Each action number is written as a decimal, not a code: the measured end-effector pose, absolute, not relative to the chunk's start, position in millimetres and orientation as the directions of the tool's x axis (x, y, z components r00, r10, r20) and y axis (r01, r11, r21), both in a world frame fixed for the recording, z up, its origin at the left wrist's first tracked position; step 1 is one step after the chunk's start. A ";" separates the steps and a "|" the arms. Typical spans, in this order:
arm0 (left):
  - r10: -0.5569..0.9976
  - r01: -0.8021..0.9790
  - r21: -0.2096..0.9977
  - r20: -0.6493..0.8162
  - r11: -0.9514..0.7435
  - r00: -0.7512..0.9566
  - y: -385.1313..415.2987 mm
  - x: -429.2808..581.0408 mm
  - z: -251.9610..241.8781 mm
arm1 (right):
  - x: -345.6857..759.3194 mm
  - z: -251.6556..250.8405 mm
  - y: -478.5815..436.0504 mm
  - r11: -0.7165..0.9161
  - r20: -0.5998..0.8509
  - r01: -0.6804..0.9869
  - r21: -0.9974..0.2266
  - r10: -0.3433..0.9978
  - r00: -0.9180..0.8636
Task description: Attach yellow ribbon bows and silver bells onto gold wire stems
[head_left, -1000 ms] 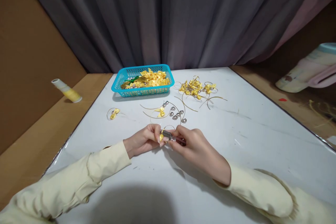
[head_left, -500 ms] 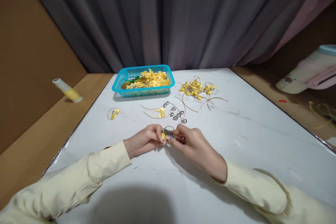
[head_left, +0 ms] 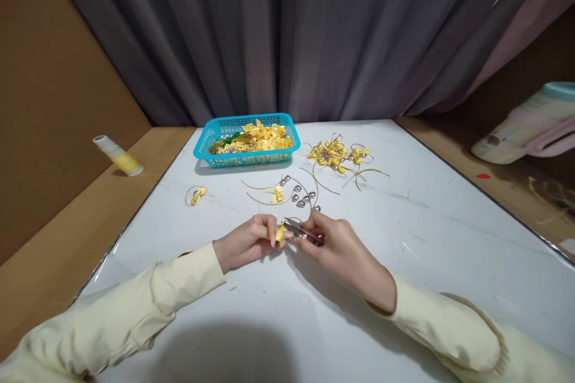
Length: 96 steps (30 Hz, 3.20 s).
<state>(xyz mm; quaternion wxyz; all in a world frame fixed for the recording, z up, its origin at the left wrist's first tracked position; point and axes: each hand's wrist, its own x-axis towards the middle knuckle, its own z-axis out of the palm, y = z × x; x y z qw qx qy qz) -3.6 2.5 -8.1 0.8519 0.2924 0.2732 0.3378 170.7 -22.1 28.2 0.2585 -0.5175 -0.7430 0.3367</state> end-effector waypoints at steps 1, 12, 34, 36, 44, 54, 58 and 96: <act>0.724 -0.409 0.678 -0.268 0.610 0.636 2.7 -4.5 -7.7 | 172.8 31.2 -23.4 0.237 0.024 0.605 -0.760 0.940 -0.339; 0.485 -0.343 0.612 -0.075 0.712 0.871 4.4 -18.4 -7.5 | 259.5 61.8 -24.3 0.329 -0.150 0.690 -0.645 0.831 -0.536; 0.302 0.329 -0.095 0.223 -0.939 0.927 5.6 3.3 92.6 | 225.6 115.0 -8.8 0.573 0.266 0.408 -0.711 0.756 -0.598; 0.347 0.404 -0.213 0.262 -0.890 0.901 2.8 1.7 95.3 | 213.4 132.7 -13.5 0.698 0.244 0.338 -0.631 0.592 -0.768; 0.415 0.526 -0.166 0.439 -0.834 0.797 -14.8 -6.8 115.1 | 203.7 132.0 -23.9 0.811 0.463 0.264 -0.521 0.529 -0.711; 0.642 0.527 0.407 0.231 -0.746 0.731 -9.5 -4.7 103.2 | 217.7 127.1 -19.4 0.751 0.477 0.620 -0.227 0.641 -0.602; 0.631 0.456 0.619 0.084 -0.640 0.771 -17.4 -1.9 112.8 | 205.9 117.2 -21.2 0.765 0.277 0.577 -0.287 0.643 -0.715; 0.737 0.334 0.942 -0.201 -0.035 0.645 -9.1 -2.7 131.7 | 194.8 126.0 -15.1 0.525 0.253 0.413 -0.744 0.794 -0.553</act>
